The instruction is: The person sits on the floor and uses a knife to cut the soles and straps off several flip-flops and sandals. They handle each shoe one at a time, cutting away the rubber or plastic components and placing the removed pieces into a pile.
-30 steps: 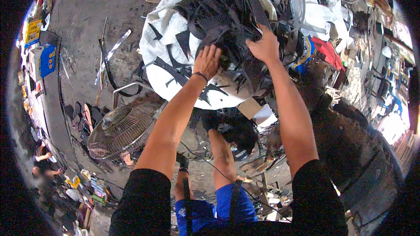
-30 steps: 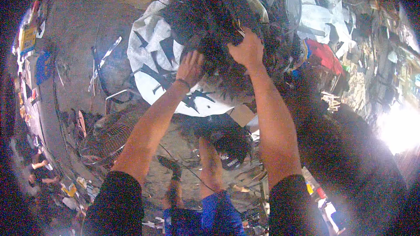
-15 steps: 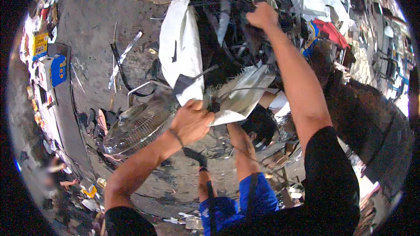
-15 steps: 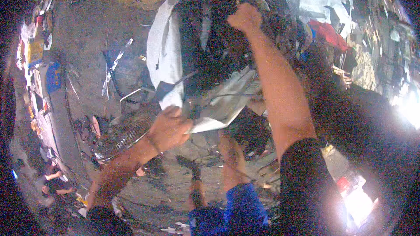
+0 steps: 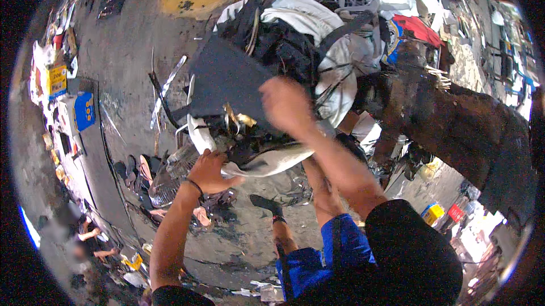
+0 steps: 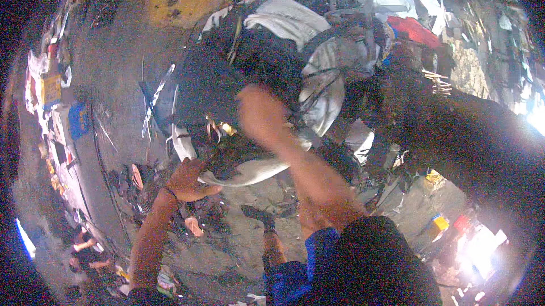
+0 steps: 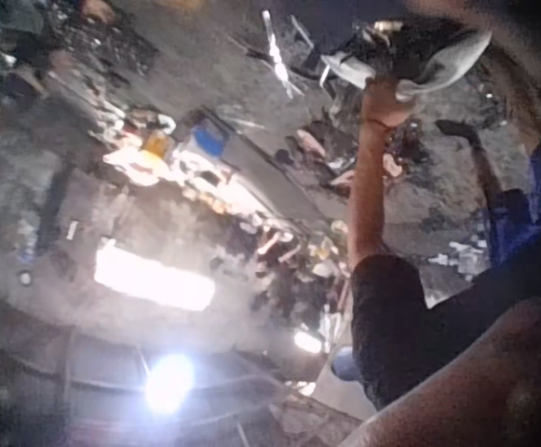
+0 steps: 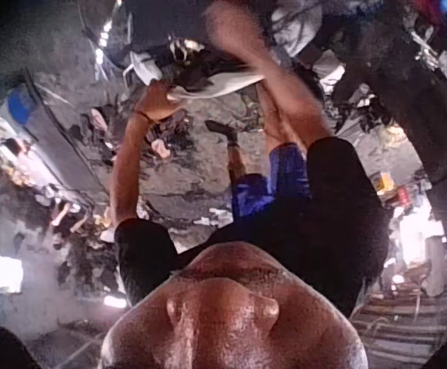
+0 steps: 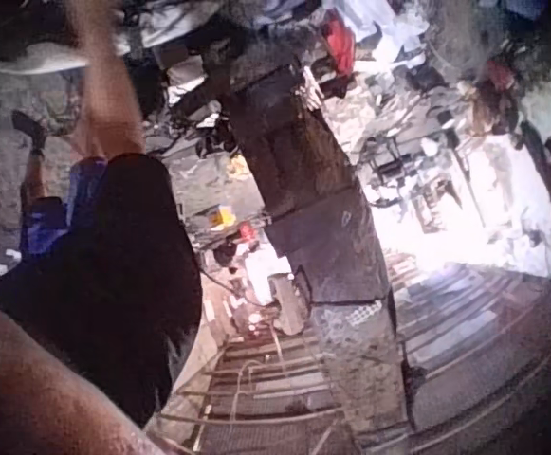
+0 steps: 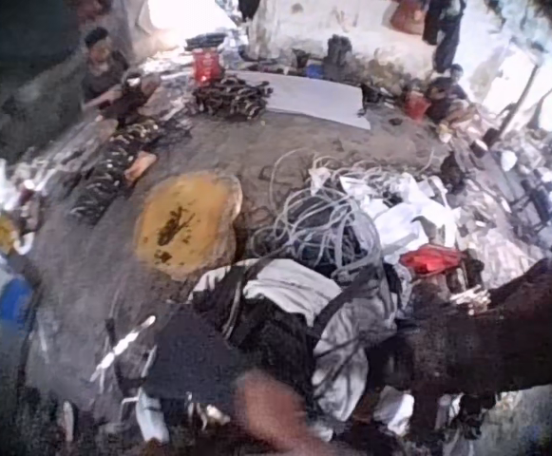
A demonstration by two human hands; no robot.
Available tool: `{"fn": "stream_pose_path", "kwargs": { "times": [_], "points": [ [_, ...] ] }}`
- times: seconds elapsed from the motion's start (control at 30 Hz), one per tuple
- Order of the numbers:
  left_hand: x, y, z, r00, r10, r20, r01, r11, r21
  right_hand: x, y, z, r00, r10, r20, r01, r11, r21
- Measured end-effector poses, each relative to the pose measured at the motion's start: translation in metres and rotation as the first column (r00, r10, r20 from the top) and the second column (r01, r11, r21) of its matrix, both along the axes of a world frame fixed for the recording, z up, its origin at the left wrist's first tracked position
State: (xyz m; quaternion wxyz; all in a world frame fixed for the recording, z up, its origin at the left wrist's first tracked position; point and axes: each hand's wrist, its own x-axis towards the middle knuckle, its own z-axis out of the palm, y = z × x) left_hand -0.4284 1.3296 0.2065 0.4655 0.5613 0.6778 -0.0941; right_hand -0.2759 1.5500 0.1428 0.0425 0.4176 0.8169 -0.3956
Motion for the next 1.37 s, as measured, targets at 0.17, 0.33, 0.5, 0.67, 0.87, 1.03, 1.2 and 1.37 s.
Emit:
{"fn": "stream_pose_path", "kwargs": {
  "times": [0.17, 0.33, 0.5, 0.67, 0.87, 1.03, 1.2, 1.37],
  "points": [
    [-0.067, 0.051, -0.063, 0.828, 0.557, -0.057, -0.534, 0.817, 0.217, 0.123, 0.110, -0.136, 0.752, -0.608, 0.256, 0.420, 0.740, 0.525],
    [-0.122, 0.025, -0.190, 0.444, 0.855, -0.266, -0.890, 0.455, -0.024, 0.137, 0.097, -0.171, 0.896, -0.411, 0.167, 0.361, 0.895, 0.264],
    [-0.116, 0.000, -0.180, 0.400, 0.917, 0.002, -0.916, 0.400, -0.020, 0.164, 0.133, -0.091, 0.947, -0.319, 0.030, 0.320, 0.947, -0.025],
    [-0.134, 0.066, -0.053, 0.669, 0.729, -0.146, -0.692, 0.682, 0.238, 0.173, 0.190, 0.108, 0.979, -0.130, 0.155, 0.094, 0.971, 0.218],
    [-0.118, 0.040, 0.012, 0.539, 0.837, -0.092, -0.643, 0.480, 0.597, 0.357, 0.256, 0.166, 0.958, -0.158, 0.240, -0.061, 0.704, 0.708],
    [-0.098, 0.068, 0.045, 0.618, 0.760, -0.204, -0.574, 0.612, 0.544, 0.261, 0.218, 0.222, 0.896, -0.143, 0.421, 0.038, 0.968, 0.247],
    [-0.095, 0.061, 0.015, 0.604, 0.724, -0.332, -0.610, 0.689, 0.393, 0.305, 0.186, 0.180, 0.802, -0.021, 0.598, -0.135, 0.967, 0.215],
    [-0.124, 0.024, -0.066, 0.555, 0.721, -0.416, -0.620, 0.691, 0.372, 0.304, 0.204, 0.158, 0.586, 0.034, 0.810, -0.104, 0.994, 0.033]
  ]
}}
